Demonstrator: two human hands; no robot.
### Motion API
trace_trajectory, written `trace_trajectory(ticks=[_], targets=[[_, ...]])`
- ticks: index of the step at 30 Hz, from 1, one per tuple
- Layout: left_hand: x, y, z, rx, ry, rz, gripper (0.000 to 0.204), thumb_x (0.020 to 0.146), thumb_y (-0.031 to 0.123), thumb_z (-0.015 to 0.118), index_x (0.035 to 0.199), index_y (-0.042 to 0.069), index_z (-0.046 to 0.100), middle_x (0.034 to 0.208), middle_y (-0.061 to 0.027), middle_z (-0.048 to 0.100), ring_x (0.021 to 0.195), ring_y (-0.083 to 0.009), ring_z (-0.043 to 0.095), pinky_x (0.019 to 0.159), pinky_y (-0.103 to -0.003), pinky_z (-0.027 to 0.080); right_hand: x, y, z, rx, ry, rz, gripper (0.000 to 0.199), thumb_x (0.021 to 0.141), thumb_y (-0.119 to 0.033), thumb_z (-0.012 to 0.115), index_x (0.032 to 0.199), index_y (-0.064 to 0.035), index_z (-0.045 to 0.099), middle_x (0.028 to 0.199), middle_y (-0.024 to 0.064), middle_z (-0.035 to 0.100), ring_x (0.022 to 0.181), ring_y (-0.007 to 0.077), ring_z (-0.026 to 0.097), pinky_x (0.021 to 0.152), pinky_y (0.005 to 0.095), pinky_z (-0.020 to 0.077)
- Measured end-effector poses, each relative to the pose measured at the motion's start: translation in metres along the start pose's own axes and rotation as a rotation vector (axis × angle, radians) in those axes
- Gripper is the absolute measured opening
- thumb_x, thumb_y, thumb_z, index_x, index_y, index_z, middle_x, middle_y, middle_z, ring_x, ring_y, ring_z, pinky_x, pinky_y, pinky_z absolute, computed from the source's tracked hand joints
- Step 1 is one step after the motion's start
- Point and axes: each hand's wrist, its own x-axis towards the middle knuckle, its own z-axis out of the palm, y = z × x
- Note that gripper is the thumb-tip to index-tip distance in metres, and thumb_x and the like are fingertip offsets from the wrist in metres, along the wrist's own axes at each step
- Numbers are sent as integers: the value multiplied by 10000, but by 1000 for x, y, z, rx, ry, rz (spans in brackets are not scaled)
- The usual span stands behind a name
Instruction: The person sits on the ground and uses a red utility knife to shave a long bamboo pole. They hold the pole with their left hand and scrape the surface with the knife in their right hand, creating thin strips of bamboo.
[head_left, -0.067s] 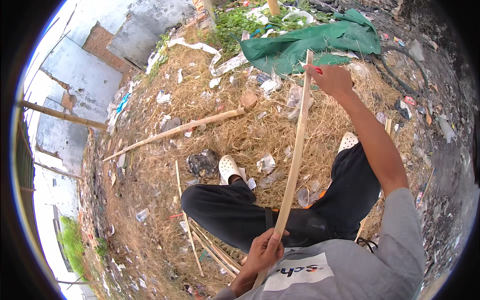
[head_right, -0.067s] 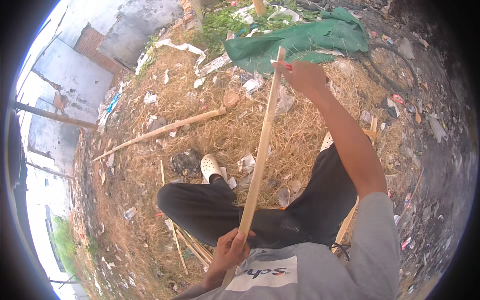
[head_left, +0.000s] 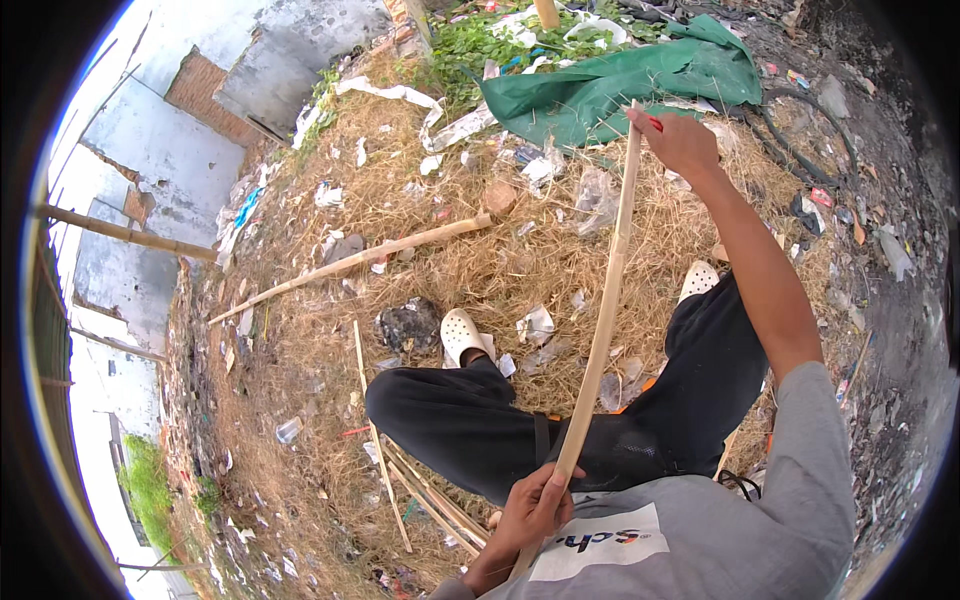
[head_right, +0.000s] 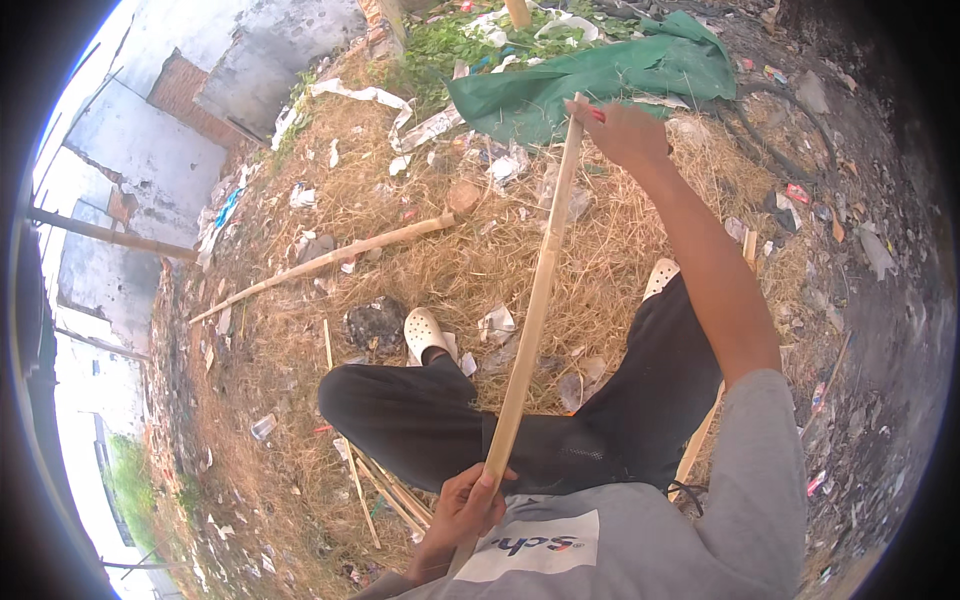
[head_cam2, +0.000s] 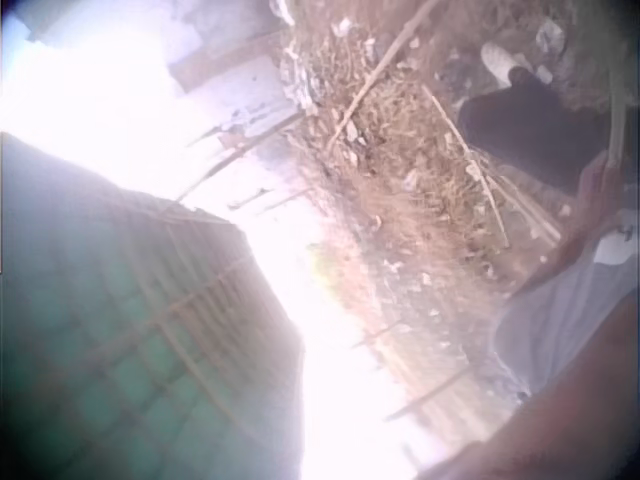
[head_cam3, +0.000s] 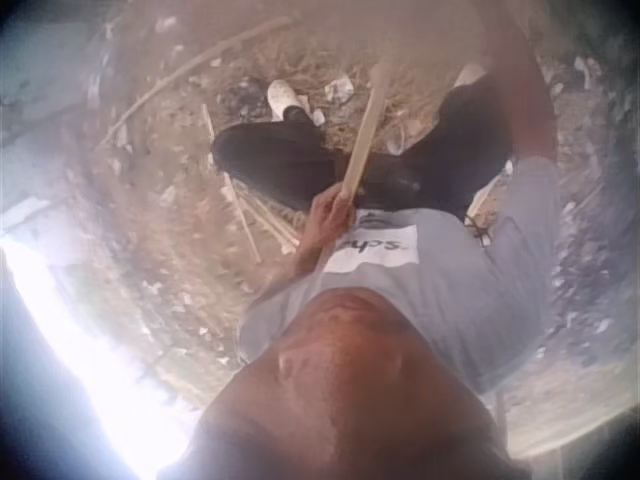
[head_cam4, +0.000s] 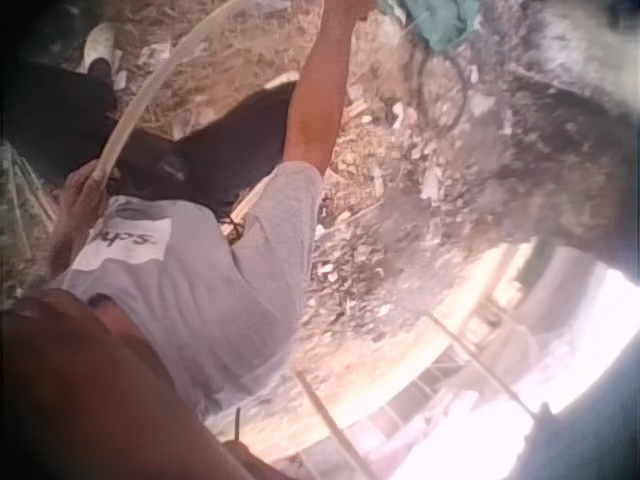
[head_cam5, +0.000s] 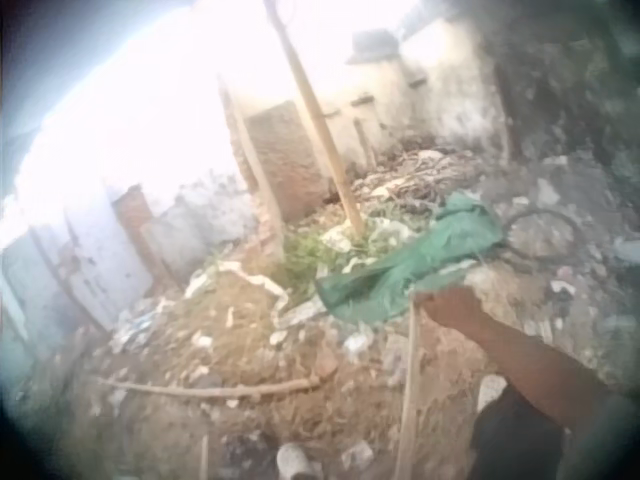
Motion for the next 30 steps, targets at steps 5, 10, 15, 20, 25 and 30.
trace_trajectory(ticks=[5, 10, 15, 20, 25, 30], targets=[[19, -18, -34, -267, 101, 128, 368, 1059, 318, 388, 1061, -13, 551, 511, -34, 495, 355, -75, 394, 343, -229, 317, -26, -2, -18, 162, -176, -4, 813, 867, -800, 351, 562, -67, 531, 555, 113, 549, 588, 289, 600, 592, 437, 451], [40, 5, -40, -194, 126, 187, 385, 1064, 338, 369, 1057, -3, 549, 537, -13, 511, 358, -53, 388, 349, -200, 321, -120, -69, -19, 290, -225, -473, 643, 838, -678, 568, 616, -77, 618, 509, 127, 535, 513, 310, 578, 518, 426, 441], [43, 20, -30, -141, 120, 198, 364, 1063, 323, 383, 1056, 1, 552, 548, -9, 520, 363, -42, 397, 347, -191, 314, -159, -93, -8, 309, -223, -735, 648, 783, -697, 627, 551, -99, 538, 451, 95, 461, 414, 311, 490, 438, 406, 376], [40, 26, -23, -78, 143, 177, 354, 1063, 318, 386, 1057, 6, 554, 550, -2, 518, 373, -34, 408, 348, -187, 312, -159, -94, 5, 267, -122, -774, 698, 739, -755, 625, 497, -111, 503, 424, 69, 452, 370, 273, 473, 398, 388, 353], [45, 30, -18, -39, 178, 208, 342, 1050, 316, 432, 1021, 3, 566, 514, -8, 512, 340, -40, 380, 336, -190, 295, -146, -89, 15, 231, 5, -839, 717, 719, -800, 591, 500, -117, 594, 410, 58, 485, 342, 238, 485, 389, 363, 373], [44, 27, -21, -64, 120, 187, 332, 1060, 307, 401, 1055, 12, 552, 550, -3, 516, 371, -31, 402, 351, -186, 311, -131, -85, 23, 186, 21, -685, 712, 744, -782, 580, 523, -105, 612, 425, 68, 502, 391, 255, 531, 402, 387, 393]])
